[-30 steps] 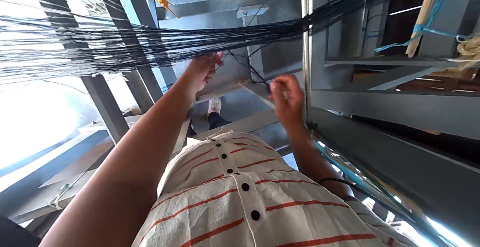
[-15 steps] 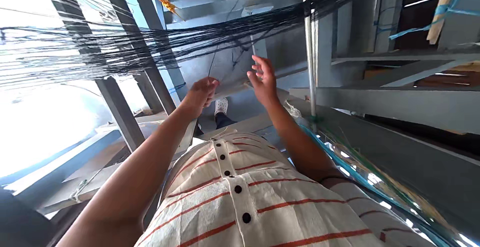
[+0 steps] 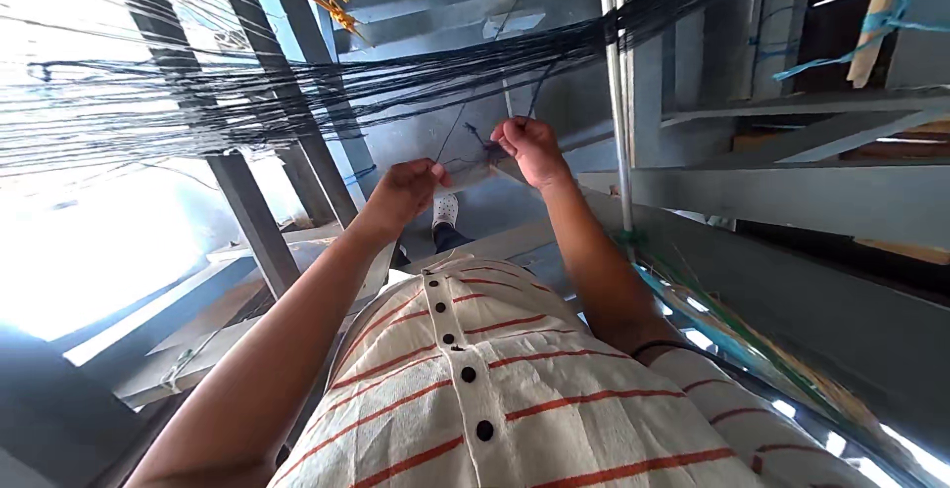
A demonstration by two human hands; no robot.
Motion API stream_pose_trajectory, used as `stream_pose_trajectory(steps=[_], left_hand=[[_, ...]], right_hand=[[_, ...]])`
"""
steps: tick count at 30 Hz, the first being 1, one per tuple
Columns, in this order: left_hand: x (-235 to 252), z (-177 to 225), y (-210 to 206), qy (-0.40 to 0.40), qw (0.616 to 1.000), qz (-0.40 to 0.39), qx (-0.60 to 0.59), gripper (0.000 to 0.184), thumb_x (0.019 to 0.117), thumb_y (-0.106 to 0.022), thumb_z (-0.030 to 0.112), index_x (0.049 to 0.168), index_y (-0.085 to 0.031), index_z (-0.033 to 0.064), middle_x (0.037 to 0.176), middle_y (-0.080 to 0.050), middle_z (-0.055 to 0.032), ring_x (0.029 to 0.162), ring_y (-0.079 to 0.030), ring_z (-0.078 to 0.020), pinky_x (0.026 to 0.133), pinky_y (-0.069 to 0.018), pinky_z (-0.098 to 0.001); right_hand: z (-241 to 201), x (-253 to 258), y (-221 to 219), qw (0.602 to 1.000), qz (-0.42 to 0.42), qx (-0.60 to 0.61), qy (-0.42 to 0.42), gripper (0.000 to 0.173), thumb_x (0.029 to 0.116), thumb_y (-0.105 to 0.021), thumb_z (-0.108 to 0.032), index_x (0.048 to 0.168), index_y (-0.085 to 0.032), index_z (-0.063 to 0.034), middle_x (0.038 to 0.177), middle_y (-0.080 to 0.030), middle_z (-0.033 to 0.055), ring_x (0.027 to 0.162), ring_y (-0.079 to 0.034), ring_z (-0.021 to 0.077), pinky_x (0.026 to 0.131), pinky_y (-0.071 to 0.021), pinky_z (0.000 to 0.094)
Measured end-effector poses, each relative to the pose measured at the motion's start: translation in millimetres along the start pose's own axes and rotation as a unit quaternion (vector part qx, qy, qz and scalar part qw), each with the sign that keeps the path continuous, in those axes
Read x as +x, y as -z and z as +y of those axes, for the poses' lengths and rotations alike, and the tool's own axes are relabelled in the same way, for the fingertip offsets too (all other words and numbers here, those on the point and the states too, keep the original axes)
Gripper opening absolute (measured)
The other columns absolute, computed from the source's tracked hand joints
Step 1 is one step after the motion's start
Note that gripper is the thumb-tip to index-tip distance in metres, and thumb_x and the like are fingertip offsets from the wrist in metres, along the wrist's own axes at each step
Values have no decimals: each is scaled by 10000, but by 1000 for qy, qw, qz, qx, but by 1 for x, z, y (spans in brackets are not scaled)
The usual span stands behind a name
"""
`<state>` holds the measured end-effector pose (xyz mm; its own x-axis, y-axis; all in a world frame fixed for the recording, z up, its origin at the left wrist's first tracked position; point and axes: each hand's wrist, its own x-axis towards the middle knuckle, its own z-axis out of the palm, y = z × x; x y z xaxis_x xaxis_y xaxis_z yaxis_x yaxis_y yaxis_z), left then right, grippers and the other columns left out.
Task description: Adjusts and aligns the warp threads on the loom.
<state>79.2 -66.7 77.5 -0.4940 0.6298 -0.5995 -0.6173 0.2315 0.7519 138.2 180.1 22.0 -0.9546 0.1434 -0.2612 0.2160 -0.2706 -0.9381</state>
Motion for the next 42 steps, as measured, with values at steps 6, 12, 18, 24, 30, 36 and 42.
stream_pose_trajectory(steps=[6,12,18,24,30,36,42], left_hand=[[-23,4,0,-31,999,42,2,220,1081,-425,97,1106,-643,79,599,-414,113,463,-350,33,438,-307,-129],[-27,-4,0,8,998,59,27,226,1080,-439,89,1059,-661,46,597,-429,98,463,-350,22,438,-303,-138],[-27,-2,15,30,991,75,106,237,1086,-441,95,994,-653,44,706,-554,84,492,-360,49,456,-308,-121],[-35,-5,30,-15,976,89,198,235,1073,-481,123,919,-647,60,632,-459,76,504,-366,11,492,-326,-166],[-38,3,17,-96,936,66,332,246,1058,-501,111,928,-671,-10,738,-594,-42,654,-518,-86,648,-452,-315],[-21,12,5,-51,915,32,398,340,1047,-578,224,1310,-632,16,748,-615,-160,644,-584,-311,646,-500,-546],[26,39,-40,-149,928,58,338,404,1056,-558,270,1411,-601,82,705,-547,-74,580,-468,-181,583,-438,-394]], right_hand=[[3,2,9,997,76,-17,16,244,1051,-480,-92,982,-714,-71,789,-679,-80,714,-621,6,716,-546,210],[-5,0,0,997,37,-63,-7,210,995,-551,-75,1128,-694,3,1106,-742,38,813,-692,62,710,-596,261],[0,-11,9,990,-28,-135,-37,216,928,-682,-80,1099,-695,52,883,-732,10,753,-680,39,751,-595,260],[7,-15,20,990,96,-91,47,145,972,-605,-25,942,-745,-49,891,-744,-59,865,-680,0,862,-566,246],[13,-1,-4,970,219,-3,102,160,994,-584,-80,944,-736,-87,868,-699,-75,790,-617,-6,750,-527,217],[4,-22,-12,983,172,-21,63,128,993,-572,-50,992,-699,-64,838,-678,-68,755,-617,11,740,-546,230],[-16,-46,-22,979,173,-58,88,113,976,-581,-23,1003,-690,-43,875,-697,-55,790,-645,8,766,-562,221]])
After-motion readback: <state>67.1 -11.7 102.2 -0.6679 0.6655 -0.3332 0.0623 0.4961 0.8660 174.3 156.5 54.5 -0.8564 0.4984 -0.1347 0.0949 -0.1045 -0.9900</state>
